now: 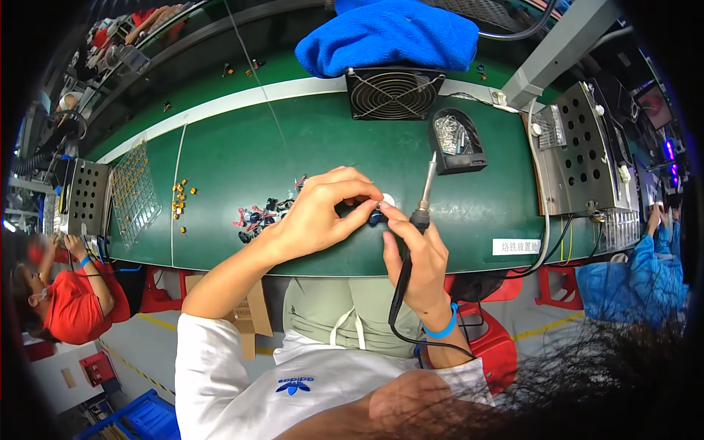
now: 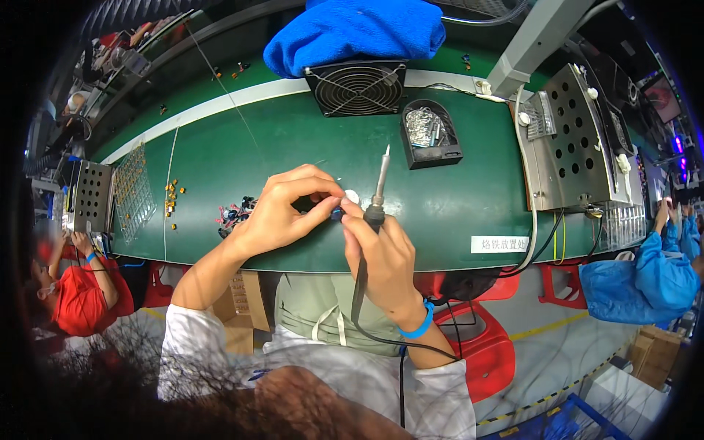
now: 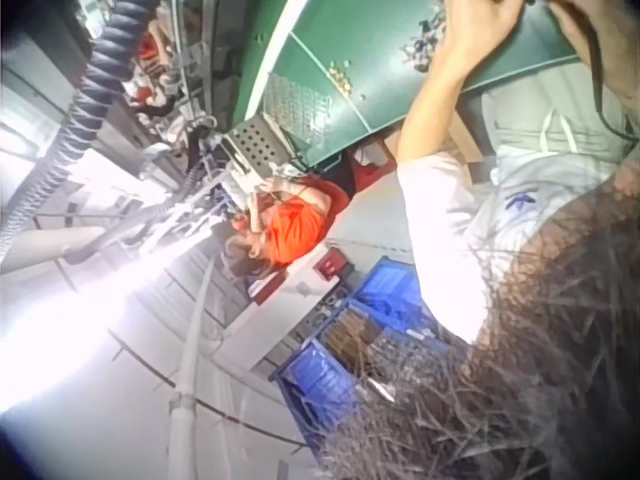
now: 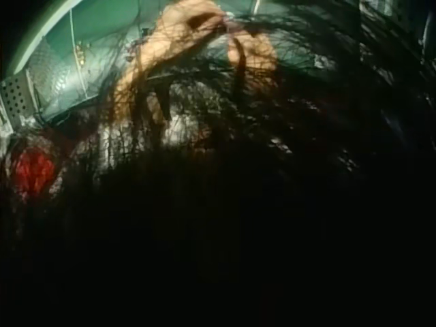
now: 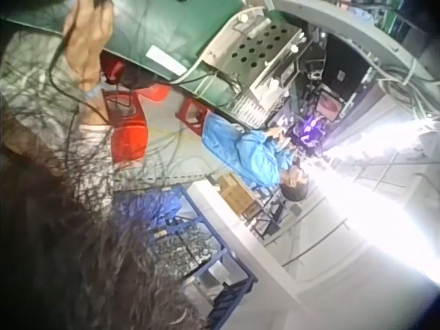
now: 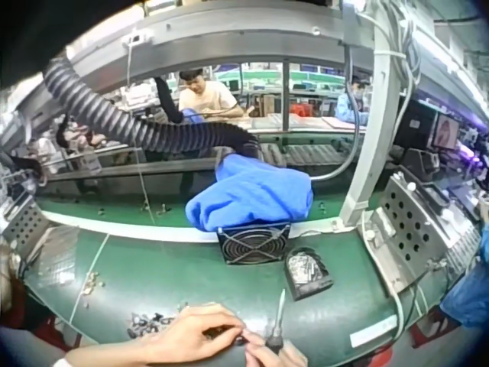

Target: Soldering wires or small components onto round white bases at an assembly workbench.

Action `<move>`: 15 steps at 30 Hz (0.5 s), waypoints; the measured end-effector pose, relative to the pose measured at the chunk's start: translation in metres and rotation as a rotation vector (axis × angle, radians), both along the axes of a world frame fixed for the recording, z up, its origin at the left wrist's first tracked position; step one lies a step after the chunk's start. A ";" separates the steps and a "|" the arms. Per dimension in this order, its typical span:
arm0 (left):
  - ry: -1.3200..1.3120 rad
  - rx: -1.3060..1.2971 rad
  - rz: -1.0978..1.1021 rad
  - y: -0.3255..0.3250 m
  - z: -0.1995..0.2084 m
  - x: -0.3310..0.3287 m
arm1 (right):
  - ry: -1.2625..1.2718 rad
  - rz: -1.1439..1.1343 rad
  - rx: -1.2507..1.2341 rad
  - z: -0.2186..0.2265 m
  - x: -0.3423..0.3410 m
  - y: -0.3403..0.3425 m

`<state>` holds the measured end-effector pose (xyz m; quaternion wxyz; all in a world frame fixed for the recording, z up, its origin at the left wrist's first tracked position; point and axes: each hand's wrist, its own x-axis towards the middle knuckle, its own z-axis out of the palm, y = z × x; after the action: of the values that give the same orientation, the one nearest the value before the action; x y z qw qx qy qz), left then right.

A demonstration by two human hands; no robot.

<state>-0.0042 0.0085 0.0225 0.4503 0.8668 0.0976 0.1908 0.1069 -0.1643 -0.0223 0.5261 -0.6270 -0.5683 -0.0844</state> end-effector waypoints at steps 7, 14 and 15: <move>-0.190 0.245 -0.012 0.004 -0.007 -0.006 | -0.118 -0.023 -0.096 0.001 -0.005 -0.008; 0.098 0.637 0.491 0.066 0.014 -0.134 | -0.118 -0.041 -0.216 0.005 -0.008 -0.007; 0.156 0.739 0.533 0.076 0.016 -0.152 | -0.114 -0.043 -0.208 0.003 -0.007 -0.007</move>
<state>-0.1562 0.0845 0.0389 0.0374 0.9257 0.2761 0.2560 0.1004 -0.1717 -0.0196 0.4231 -0.6845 -0.5894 -0.0719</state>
